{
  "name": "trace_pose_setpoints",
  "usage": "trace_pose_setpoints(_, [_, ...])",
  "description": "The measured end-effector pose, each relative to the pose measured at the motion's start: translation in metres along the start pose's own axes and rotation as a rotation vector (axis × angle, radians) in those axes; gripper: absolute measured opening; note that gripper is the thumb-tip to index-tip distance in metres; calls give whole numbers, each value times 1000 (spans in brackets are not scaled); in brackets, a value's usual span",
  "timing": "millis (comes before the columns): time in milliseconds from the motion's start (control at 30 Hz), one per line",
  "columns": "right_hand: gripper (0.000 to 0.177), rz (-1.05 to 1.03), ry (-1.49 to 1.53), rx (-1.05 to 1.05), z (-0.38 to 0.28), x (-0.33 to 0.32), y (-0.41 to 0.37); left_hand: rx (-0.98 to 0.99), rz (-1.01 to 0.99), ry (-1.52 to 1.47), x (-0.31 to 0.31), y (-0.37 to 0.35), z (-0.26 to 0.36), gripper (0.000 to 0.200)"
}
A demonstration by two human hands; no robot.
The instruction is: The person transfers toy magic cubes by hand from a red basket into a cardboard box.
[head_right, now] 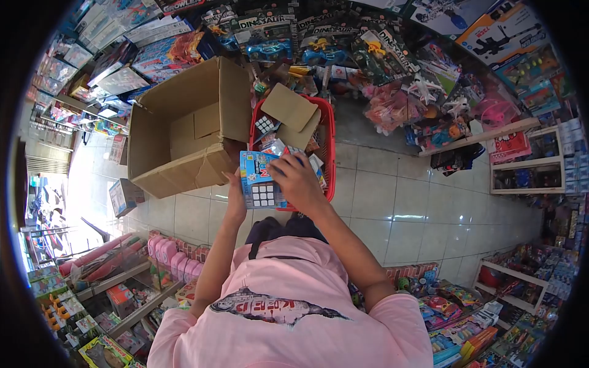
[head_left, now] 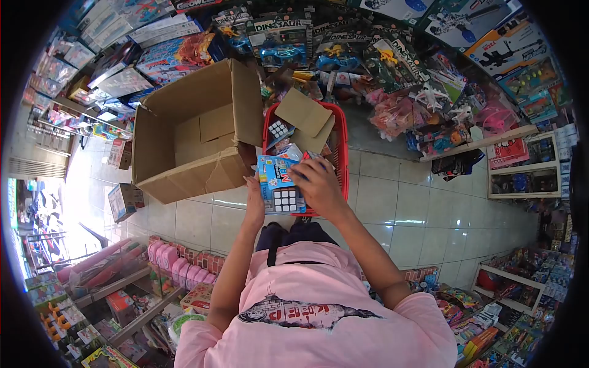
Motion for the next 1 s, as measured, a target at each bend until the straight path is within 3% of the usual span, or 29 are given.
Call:
trace_pose_setpoints(33, [36, -9, -5, 5, -1, 7, -3, 15, 2, -31, 8, -3, 11, 37])
trace_pose_setpoints(133, [33, -44, 10, -12, 1, 10, -6, 69, -36, 308, 6, -2, 20, 30])
trace_pose_setpoints(233, [32, -77, 51, -31, 0, 4, -5, 135, -72, 266, -3, 4, 6, 27])
trace_pose_setpoints(367, [34, -46, 178, -32, 3, -20, 4, 64, -30, 164, 1, -4, 12, 26])
trace_pose_setpoints(467, [33, 201, 260, 131, 33, -17, 6, 87, 34, 215, -7, -6, 17, 26])
trace_pose_setpoints(600, [44, 498, 394, 608, 125, 32, 4, 105, 108, 242, -24, -11, 22, 27])
trace_pose_setpoints(667, [54, 536, 287, 796, 192, 78, -5, 100, 138, 207, -30, -17, 24, 26])
trace_pose_setpoints(700, [60, 551, 231, 890, 196, 80, 2, 94, 152, 207, -32, -20, 25, 26])
trace_pose_setpoints(800, [71, 595, 14, 819, 194, 79, 15, 90, 191, 199, -39, -29, 31, 25])
trace_pose_setpoints(1000, [73, 561, 265, 1121, 198, 92, 39, 90, 227, 176, -53, -42, 44, 25])
Point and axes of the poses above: each hand's wrist, its own y-axis towards the middle knuckle, its own x-axis out of the palm, z = x × y, the point moved 1 cm from there along y, towards the middle knuckle, and after that the axes turned 7 degrees about y, right-handed, at the moved point
